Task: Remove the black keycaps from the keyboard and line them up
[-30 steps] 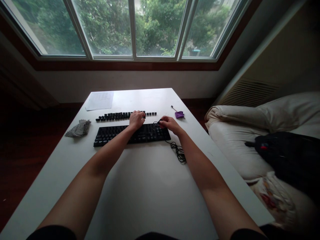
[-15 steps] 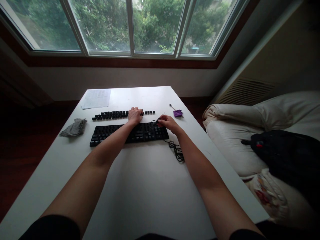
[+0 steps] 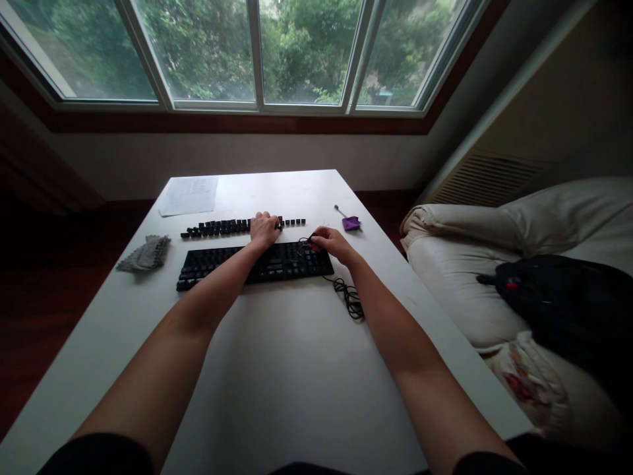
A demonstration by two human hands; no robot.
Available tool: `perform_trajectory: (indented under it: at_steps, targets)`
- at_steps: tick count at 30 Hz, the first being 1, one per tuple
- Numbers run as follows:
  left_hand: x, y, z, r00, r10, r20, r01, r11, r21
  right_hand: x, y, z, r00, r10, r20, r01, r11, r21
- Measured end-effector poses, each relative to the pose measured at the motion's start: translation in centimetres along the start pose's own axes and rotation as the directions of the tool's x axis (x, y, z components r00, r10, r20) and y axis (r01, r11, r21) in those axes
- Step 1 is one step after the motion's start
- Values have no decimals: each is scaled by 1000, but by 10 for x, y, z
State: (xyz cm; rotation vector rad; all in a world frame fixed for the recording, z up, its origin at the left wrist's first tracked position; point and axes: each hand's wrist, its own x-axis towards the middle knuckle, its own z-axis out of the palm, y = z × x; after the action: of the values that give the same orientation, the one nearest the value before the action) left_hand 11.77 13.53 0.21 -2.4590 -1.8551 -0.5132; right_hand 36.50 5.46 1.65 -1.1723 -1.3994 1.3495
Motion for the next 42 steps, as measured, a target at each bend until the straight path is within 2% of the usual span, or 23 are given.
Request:
perform_trajectory:
  at_steps: [15,25,35,42]
  targets:
    - [0,-5,3,999,-11,-34,11,1000,-5,1,1,0,1000,-24,11,24,1000,-4]
    - [1,-4,1,999,-48,-4,48,999,7,-2,-4,2,1000,-4,-2,4,1000,-17]
    - [-1,-3,0,1000,-28,13,28,1000,6,-3,-6,2,1000,6,-4,-6,999,-31]
    - [-4,5,-4,1000,-2,-25,2,1000,-18,-2,-5,2,1000,-2,4,2,1000,-18]
